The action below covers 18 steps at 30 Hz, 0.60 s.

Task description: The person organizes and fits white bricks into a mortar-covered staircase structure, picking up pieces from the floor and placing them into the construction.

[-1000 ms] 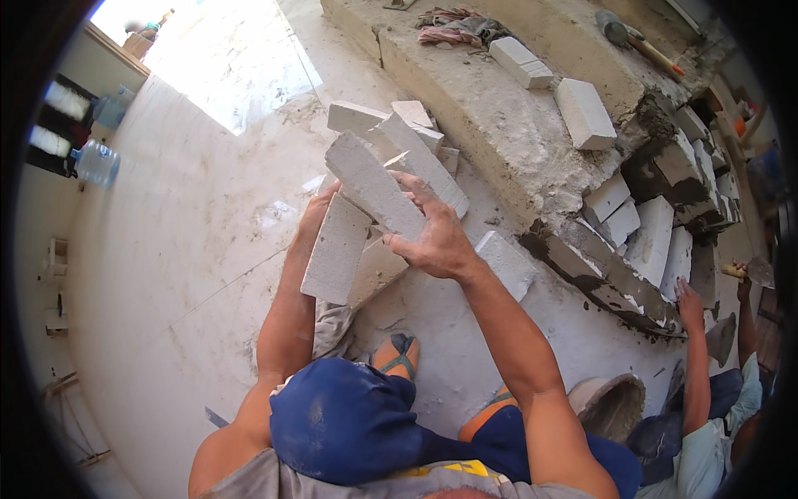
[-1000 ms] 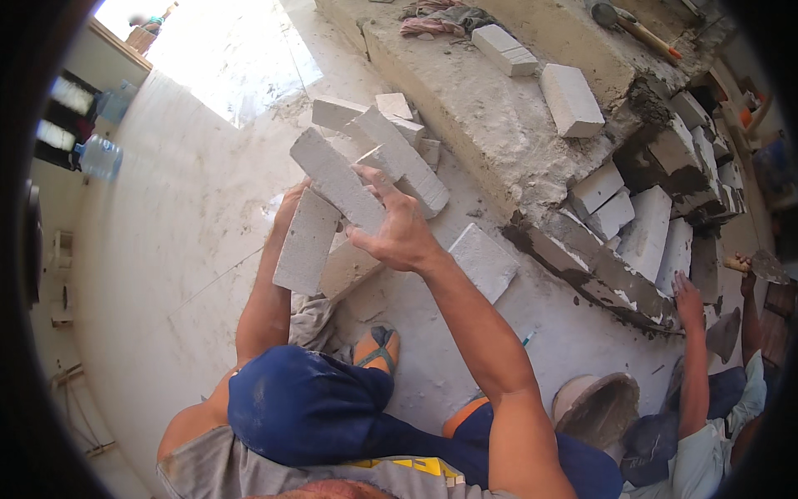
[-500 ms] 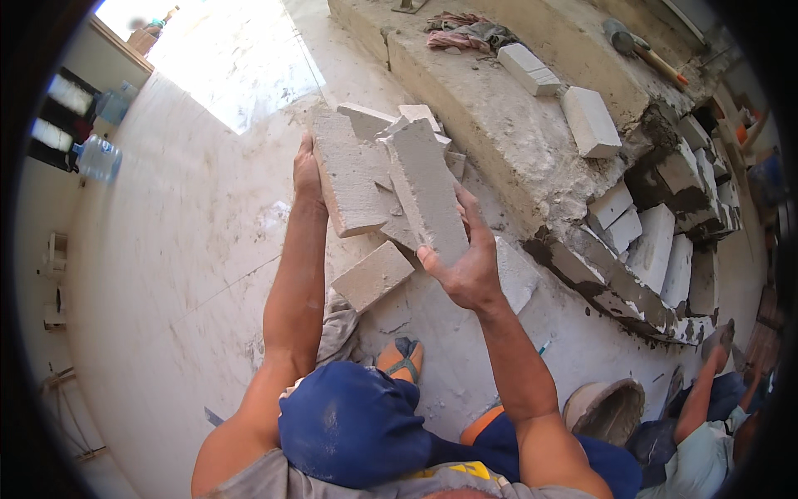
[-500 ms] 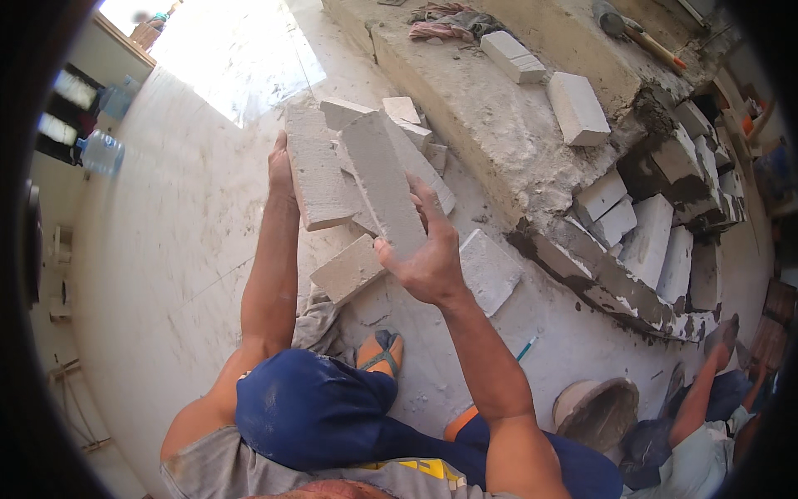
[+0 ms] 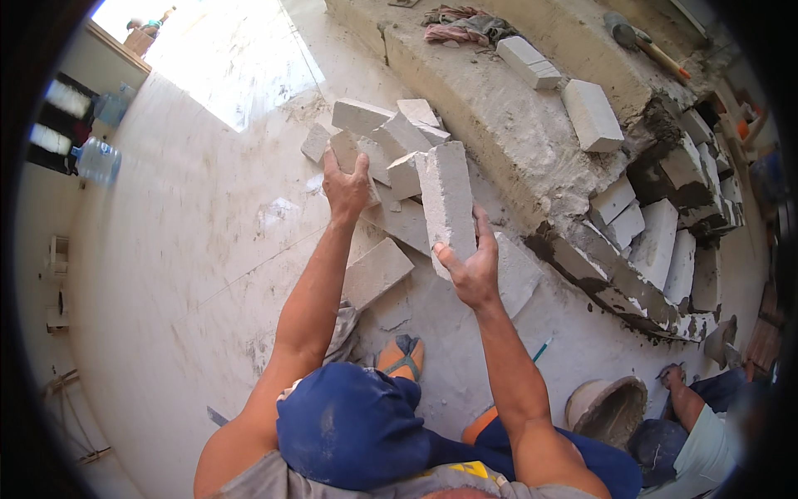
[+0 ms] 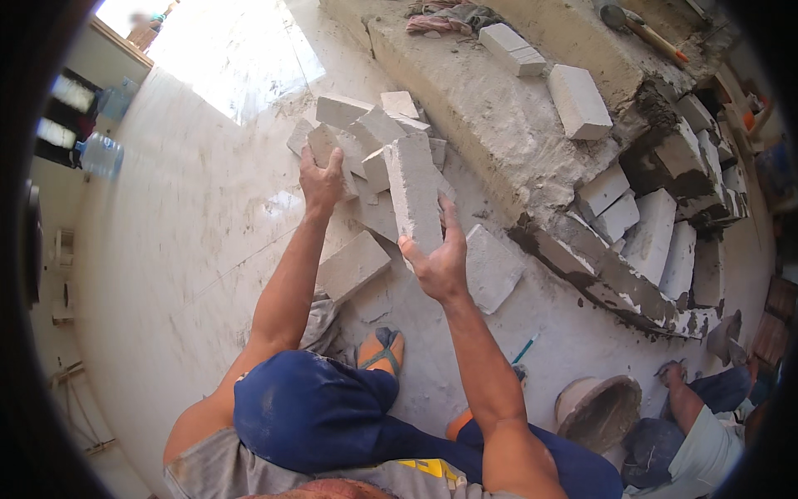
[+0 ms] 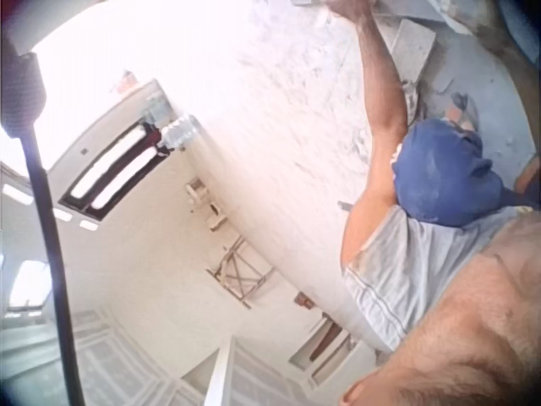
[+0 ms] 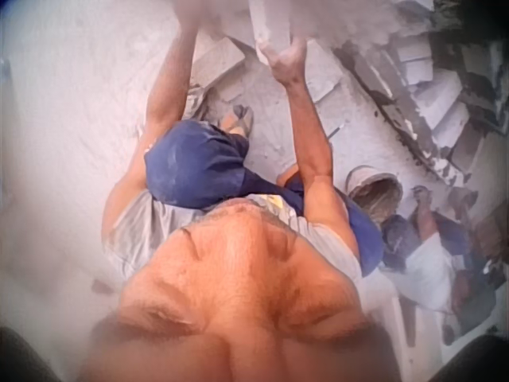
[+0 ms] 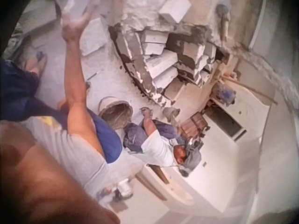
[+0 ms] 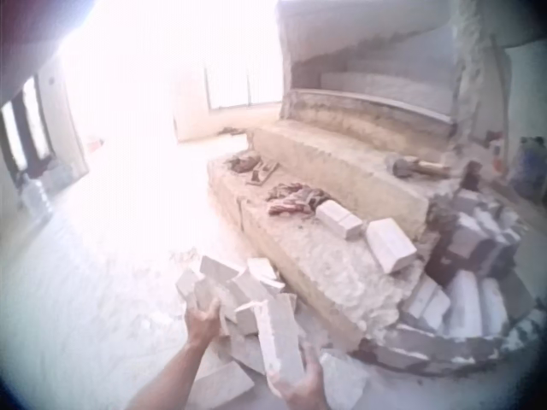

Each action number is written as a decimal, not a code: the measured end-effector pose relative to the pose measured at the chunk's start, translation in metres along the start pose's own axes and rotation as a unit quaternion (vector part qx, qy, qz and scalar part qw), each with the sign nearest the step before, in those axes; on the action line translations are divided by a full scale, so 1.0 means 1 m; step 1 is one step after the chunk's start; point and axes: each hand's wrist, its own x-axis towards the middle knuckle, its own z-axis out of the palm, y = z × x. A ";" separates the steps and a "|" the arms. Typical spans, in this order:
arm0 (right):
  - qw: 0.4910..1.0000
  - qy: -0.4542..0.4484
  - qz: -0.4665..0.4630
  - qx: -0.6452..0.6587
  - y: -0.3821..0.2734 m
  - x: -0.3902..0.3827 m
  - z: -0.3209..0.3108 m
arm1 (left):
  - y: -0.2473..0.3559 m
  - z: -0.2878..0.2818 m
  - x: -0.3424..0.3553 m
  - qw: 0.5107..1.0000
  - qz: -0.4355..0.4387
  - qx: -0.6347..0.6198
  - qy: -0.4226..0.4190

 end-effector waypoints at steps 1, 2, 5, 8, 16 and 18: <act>1.000 -0.007 0.012 -0.008 0.004 -0.005 0.003 | -0.002 -0.011 0.004 0.999 -0.022 -0.010 -0.038; 1.000 -0.011 0.015 -0.019 0.005 -0.005 0.004 | -0.007 -0.019 0.009 0.981 -0.075 -0.164 -0.065; 0.997 -0.037 -0.016 -0.062 -0.003 0.000 0.007 | -0.022 -0.038 -0.003 0.831 -0.188 -0.507 -0.133; 0.991 -0.084 -0.012 -0.105 -0.045 0.007 0.010 | 0.010 -0.048 -0.045 0.722 -0.226 -0.633 -0.164; 0.986 -0.135 0.015 -0.099 -0.064 0.020 0.022 | 0.021 -0.039 -0.070 0.653 -0.295 -0.642 -0.270; 0.990 -0.099 0.001 -0.101 -0.067 0.017 0.018 | 0.014 -0.042 -0.068 0.638 -0.286 -0.652 -0.294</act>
